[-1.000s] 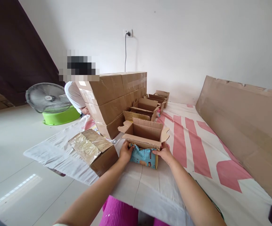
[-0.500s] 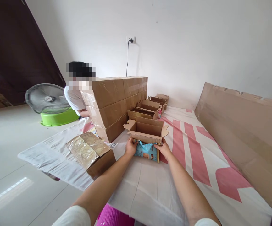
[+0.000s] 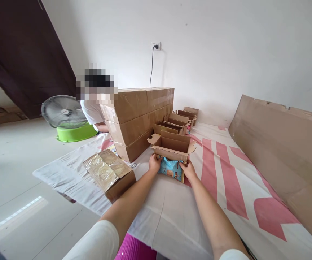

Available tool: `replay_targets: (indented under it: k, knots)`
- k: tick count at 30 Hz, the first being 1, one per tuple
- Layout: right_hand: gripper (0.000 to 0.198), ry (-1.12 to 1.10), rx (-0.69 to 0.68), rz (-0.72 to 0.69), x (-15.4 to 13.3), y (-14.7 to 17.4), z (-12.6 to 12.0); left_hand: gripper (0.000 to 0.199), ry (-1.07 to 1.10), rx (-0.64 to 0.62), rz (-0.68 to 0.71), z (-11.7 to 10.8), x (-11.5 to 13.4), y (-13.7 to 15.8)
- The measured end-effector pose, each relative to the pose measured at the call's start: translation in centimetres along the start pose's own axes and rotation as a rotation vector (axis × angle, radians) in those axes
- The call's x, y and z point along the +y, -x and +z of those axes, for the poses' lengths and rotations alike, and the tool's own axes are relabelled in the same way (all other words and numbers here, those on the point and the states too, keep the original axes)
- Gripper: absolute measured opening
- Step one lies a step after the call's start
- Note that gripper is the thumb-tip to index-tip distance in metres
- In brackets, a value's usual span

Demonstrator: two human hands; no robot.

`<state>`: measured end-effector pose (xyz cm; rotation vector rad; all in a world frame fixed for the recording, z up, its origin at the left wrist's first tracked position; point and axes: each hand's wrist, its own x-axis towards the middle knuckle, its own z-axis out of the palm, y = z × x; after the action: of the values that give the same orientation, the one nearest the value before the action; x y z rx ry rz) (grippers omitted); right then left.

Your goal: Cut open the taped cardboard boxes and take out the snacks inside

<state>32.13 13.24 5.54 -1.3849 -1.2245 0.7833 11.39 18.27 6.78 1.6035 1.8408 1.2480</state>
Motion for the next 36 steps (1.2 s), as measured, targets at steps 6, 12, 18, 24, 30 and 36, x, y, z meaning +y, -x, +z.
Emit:
replay_targets:
  k: [6, 12, 18, 24, 30, 36]
  knots:
    - [0.037, 0.100, 0.078, 0.009, -0.3, -1.3, 5.0, 0.026, -0.077, 0.274, -0.116, -2.7, -0.1, 0.8]
    - [0.049, 0.116, 0.129, -0.002, 0.5, -0.9, 7.2, 0.033, -0.120, 0.176, 0.132, -2.8, 1.2, 5.6]
    - [0.056, 0.083, 0.144, -0.103, 1.7, 1.6, 6.3, 0.023, -0.177, -0.057, 0.279, -1.5, 1.6, 7.6]
    - [0.058, 0.113, 0.130, -0.152, 2.2, 3.6, 6.0, 0.034, -0.183, -0.011, 0.236, -1.4, 1.3, 7.7]
    - [0.057, 0.163, 0.074, -0.176, 1.6, 5.9, 5.4, 0.031, -0.008, 0.079, 0.120, -2.4, 2.3, 7.9]
    - [0.057, 0.179, 0.066, -0.146, 1.0, 7.0, 5.3, 0.046, 0.258, 0.352, -0.249, -6.0, 5.1, 0.1]
